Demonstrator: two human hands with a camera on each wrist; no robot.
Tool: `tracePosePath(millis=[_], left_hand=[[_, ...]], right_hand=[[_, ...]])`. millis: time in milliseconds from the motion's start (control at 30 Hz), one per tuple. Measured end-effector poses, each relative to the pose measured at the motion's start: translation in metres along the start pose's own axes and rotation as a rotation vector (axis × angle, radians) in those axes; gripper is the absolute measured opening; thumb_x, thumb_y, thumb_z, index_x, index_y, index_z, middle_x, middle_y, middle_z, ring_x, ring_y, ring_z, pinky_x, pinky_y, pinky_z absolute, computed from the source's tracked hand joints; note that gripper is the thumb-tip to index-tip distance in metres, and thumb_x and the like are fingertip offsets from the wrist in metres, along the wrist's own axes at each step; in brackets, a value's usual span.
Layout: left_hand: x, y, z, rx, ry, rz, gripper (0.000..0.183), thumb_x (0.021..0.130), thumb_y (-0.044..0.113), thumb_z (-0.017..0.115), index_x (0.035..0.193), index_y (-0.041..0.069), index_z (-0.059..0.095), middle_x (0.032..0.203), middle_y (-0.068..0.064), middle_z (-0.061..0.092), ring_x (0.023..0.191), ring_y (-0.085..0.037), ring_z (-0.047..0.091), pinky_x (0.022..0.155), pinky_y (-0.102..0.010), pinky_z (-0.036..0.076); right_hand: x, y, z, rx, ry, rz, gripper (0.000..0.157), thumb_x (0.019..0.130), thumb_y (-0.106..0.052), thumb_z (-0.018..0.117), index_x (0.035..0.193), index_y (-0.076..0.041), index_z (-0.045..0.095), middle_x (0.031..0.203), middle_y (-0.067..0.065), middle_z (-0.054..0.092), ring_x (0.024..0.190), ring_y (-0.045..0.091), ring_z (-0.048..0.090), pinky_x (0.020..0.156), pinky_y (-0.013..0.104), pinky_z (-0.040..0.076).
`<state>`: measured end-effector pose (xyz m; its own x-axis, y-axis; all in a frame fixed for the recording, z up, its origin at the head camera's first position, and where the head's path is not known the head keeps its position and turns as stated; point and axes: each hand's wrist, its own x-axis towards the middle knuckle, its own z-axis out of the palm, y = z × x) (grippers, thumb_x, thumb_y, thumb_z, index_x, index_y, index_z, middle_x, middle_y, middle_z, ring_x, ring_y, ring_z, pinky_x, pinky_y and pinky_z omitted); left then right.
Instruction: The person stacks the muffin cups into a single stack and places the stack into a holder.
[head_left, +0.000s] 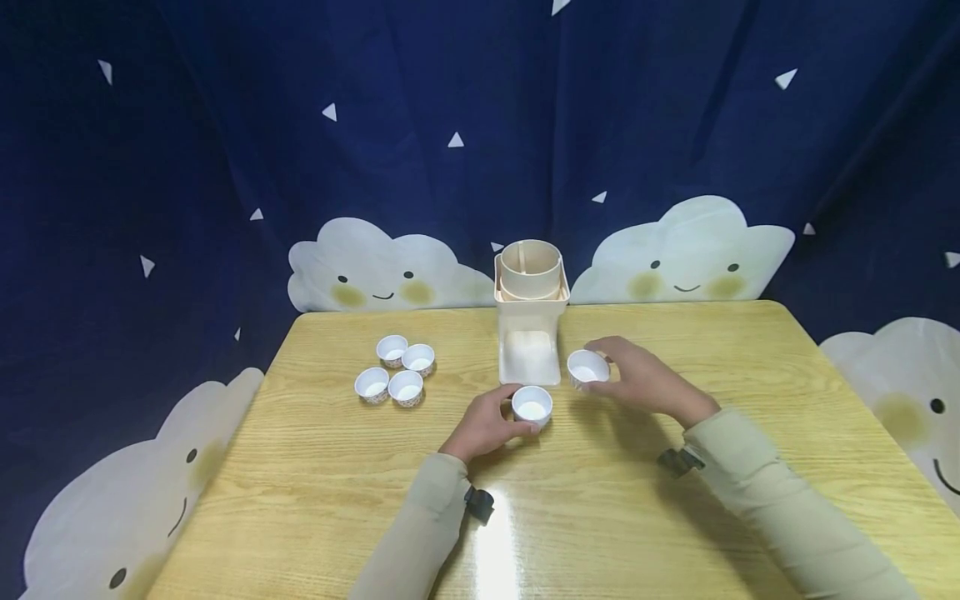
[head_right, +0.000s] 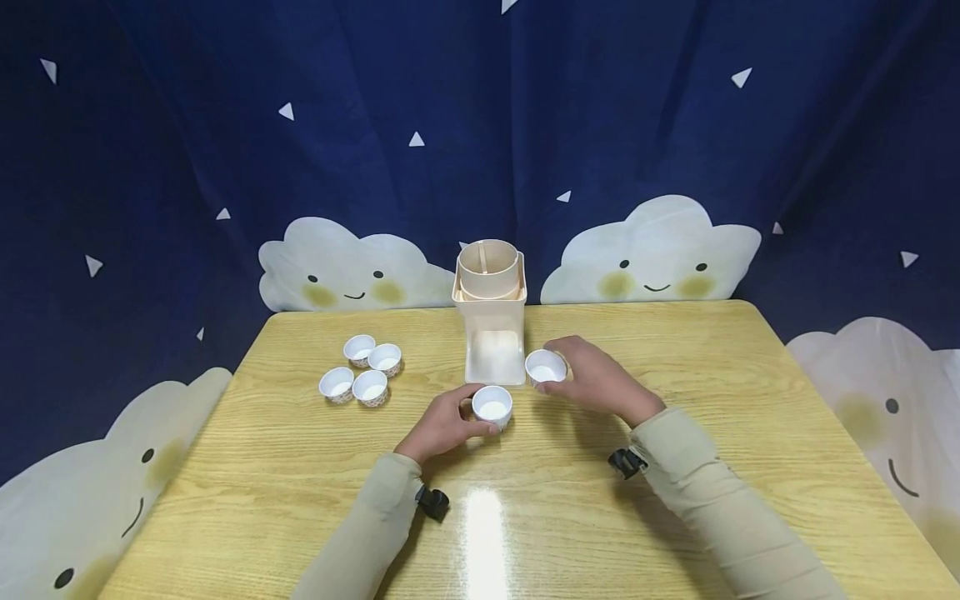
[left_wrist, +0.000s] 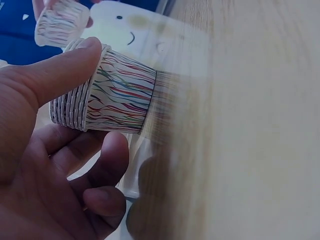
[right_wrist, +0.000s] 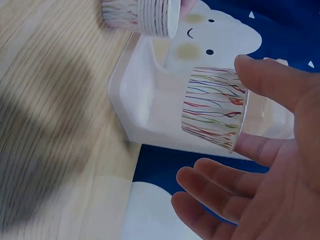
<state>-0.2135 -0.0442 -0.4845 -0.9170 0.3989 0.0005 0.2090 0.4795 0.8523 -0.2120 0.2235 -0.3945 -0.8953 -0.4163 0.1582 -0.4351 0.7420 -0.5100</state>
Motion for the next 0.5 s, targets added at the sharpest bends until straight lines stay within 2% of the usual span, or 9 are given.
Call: tracePosePath(millis=[500], left_hand=[[0.0, 0.002, -0.001, -0.003, -0.004, 0.0, 0.061, 0.077, 0.03, 0.085, 0.133, 0.022, 0.062, 0.126, -0.001, 0.069, 0.127, -0.023, 0.058, 0.111, -0.047, 0.042]], right_hand=[[0.002, -0.021, 0.011, -0.042, 0.007, -0.086, 0.054, 0.081, -0.024, 0.08, 0.124, 0.003, 0.06, 0.122, 0.021, 0.064, 0.118, 0.037, 0.059, 0.102, 0.054, 0.047]])
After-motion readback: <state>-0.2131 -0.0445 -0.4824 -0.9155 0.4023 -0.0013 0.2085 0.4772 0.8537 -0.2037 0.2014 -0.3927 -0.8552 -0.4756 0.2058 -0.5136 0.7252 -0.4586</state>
